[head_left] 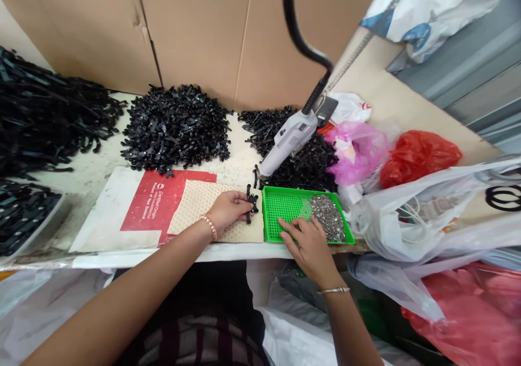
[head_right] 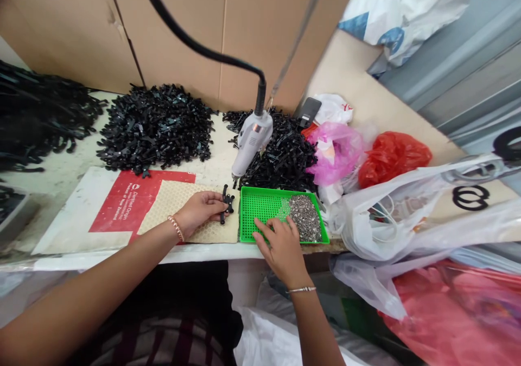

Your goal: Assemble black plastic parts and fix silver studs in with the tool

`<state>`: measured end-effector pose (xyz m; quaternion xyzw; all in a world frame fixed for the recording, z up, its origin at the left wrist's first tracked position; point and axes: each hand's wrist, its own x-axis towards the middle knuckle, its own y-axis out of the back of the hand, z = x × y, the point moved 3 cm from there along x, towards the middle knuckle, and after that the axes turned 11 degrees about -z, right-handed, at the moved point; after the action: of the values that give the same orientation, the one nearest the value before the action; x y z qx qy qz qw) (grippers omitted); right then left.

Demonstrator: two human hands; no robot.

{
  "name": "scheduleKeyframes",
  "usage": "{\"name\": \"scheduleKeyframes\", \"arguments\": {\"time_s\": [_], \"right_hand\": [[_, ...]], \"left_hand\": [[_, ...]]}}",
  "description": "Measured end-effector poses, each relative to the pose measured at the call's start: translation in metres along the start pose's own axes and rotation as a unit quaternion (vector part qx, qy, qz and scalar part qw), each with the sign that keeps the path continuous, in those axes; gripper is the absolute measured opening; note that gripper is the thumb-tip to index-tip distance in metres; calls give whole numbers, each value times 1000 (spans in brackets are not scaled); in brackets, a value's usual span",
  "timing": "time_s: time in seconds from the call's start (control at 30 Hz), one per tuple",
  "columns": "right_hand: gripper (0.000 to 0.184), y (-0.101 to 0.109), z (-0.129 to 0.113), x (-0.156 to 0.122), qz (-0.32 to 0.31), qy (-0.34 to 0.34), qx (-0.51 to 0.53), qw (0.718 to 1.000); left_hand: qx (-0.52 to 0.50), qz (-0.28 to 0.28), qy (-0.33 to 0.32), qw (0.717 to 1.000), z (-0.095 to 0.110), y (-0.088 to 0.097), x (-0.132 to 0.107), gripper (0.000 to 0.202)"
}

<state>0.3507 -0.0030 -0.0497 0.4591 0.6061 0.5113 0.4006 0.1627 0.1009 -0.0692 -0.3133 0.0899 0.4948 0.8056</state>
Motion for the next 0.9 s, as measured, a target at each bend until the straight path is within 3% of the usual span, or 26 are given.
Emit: {"name": "scheduleKeyframes", "arguments": {"time_s": [0.17,0.27,0.37,0.47,0.6,0.77,0.9], "right_hand": [[37,5,6,-9,15,7,82,997],[36,28,11,2,94,0,211,973],[55,53,6,40,192,16,325,926],[71,65,-12,95,216,57,393,892],[50,70,-34,139,231,89,525,814],[38,74,-30,127,204,83,598,771],[37,58,-7,99,271,9,641,718]], "left_hand": [[5,-2,3,1000,-1,1,2,17],[7,-11,20,1000,0,3,2,13],[2,-17,32,999,3,4,2,12],[-16,-19,42,999,6,5,1,13],[-38,-31,56,997,7,3,1,12],[-31,-26,52,998,6,2,3,10],[-31,-21,59,998,4,3,4,11]]}}
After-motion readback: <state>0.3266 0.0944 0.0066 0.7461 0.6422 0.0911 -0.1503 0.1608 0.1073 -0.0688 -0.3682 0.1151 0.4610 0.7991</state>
